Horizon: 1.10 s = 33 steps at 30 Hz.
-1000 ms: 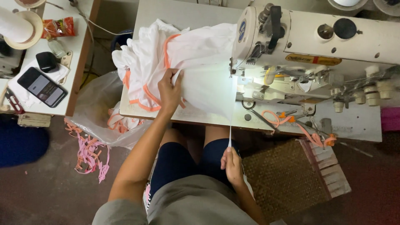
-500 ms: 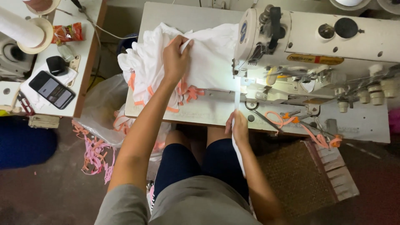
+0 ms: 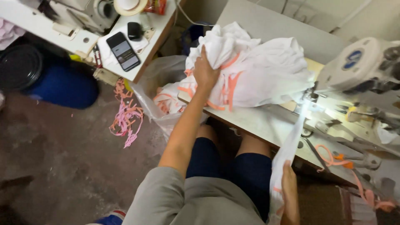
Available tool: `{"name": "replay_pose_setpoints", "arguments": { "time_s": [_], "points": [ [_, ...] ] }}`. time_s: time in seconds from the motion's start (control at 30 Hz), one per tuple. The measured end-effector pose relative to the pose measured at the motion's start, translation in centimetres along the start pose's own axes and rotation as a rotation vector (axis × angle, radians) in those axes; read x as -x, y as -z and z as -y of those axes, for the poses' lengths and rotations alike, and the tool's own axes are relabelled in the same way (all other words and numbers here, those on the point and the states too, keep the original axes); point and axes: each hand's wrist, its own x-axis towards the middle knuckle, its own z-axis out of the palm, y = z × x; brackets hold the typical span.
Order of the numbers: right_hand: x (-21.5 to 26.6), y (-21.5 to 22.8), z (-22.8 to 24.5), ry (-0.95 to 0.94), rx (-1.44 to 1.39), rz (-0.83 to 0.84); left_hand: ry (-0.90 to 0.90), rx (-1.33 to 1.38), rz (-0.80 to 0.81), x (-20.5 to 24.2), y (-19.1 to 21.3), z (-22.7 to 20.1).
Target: Picking up, unfolding, and organizing white fabric garments with orange trim at a sewing workstation.
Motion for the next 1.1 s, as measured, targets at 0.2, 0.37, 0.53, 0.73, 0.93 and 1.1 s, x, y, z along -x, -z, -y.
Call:
{"name": "replay_pose_setpoints", "arguments": {
  "time_s": [0.2, 0.37, 0.53, 0.73, 0.93, 1.1],
  "points": [
    [-0.7, 1.7, -6.9, -0.516, -0.278, -0.115, 0.095, 0.315, -0.338, -4.3, 3.8, 12.6],
    [-2.0, 5.2, -8.9, -0.098, -0.630, -0.073, 0.448, -0.156, 0.317, -3.3, 8.5, 19.7],
    [2.2, 7.4, 2.8, 0.571, -0.720, -0.791, 0.123, -0.263, 0.454, 2.0, 15.0, 6.5],
    [17.6, -2.3, 18.3, 0.998, 0.213, 0.690, -0.152, 0.474, 1.446, 9.0, 3.3, -9.5],
    [7.2, 1.2, 12.6, 0.731, -0.070, 0.099, -0.485, 0.330, 1.325, 14.8, -9.4, -7.1],
    [-3.4, 0.9, 6.5, 0.568, 0.111, -0.395, -0.561, 0.125, 0.774, 22.0, -5.5, -9.1]
  ]
}}
